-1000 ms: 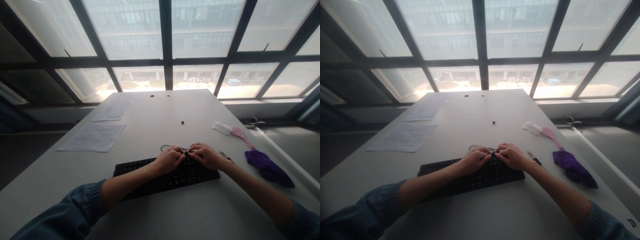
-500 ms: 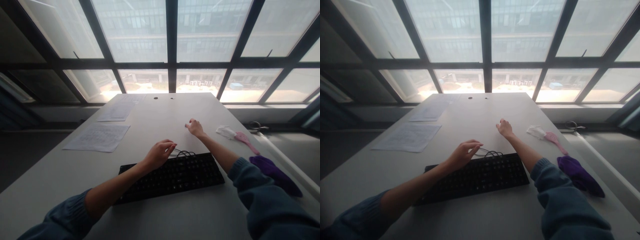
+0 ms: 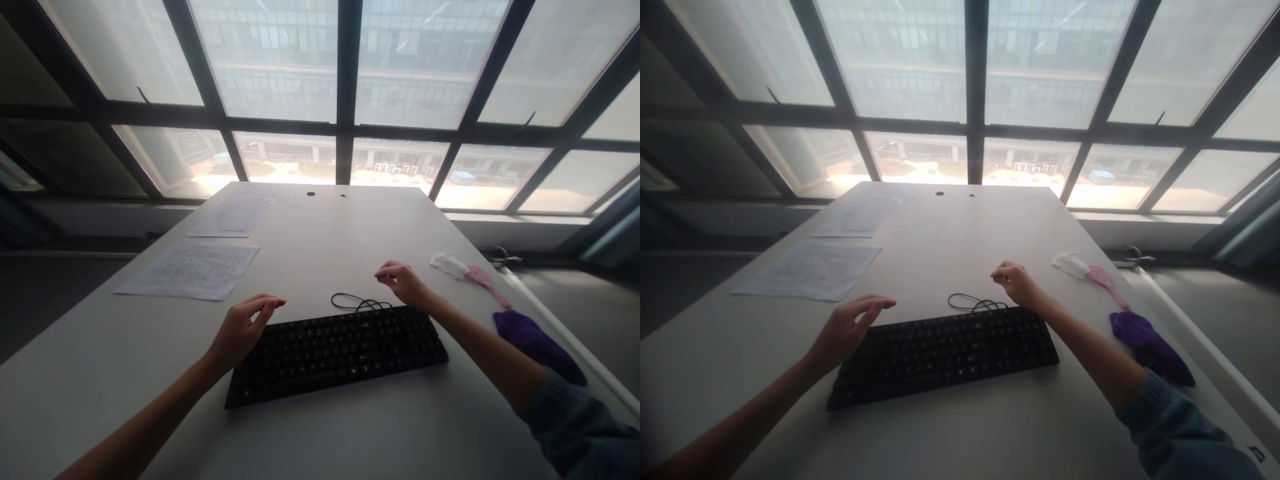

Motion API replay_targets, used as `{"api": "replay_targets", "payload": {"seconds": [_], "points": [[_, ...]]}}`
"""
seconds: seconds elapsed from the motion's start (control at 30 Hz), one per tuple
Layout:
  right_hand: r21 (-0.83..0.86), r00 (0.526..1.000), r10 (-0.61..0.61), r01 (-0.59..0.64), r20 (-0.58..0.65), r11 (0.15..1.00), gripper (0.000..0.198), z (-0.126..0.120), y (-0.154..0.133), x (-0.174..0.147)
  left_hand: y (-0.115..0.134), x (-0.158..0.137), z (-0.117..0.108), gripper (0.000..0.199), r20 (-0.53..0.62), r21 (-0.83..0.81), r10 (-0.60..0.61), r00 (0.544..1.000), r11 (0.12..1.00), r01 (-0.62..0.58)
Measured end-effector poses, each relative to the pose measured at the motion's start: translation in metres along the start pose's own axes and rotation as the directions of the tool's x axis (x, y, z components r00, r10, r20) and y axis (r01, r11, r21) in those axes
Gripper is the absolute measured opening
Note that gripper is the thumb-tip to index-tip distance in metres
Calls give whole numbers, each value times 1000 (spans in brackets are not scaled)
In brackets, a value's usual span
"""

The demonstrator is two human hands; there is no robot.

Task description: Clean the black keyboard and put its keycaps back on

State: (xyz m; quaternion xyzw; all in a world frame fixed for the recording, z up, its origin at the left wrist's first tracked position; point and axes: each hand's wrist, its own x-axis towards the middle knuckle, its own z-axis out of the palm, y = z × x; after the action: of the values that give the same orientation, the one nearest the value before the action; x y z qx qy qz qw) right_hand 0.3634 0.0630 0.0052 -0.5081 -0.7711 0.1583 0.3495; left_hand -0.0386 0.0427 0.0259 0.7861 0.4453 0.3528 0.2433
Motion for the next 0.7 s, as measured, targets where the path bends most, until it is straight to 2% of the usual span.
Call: {"api": "replay_targets", "payload": {"seconds": [0.1,0.2,0.5,0.7], "points": [[84,998,-38,34,52,996,17,-3,-17,-43,-16,-16,-11,38,-57,35,-37,998,999,39],[90,996,-35,28,83,996,20,0,-23,-62,-28,-32,-16,40,-98,73,-76,992,994,83],[31,989,-50,46,136,998,30,7,-20,-67,-38,-61,-14,40,-162,72,-95,982,992,108],[-7,986,-38,40,161,999,17,2,-26,-62,-46,-65,-7,42,-211,73,-139,967,985,158]]}}
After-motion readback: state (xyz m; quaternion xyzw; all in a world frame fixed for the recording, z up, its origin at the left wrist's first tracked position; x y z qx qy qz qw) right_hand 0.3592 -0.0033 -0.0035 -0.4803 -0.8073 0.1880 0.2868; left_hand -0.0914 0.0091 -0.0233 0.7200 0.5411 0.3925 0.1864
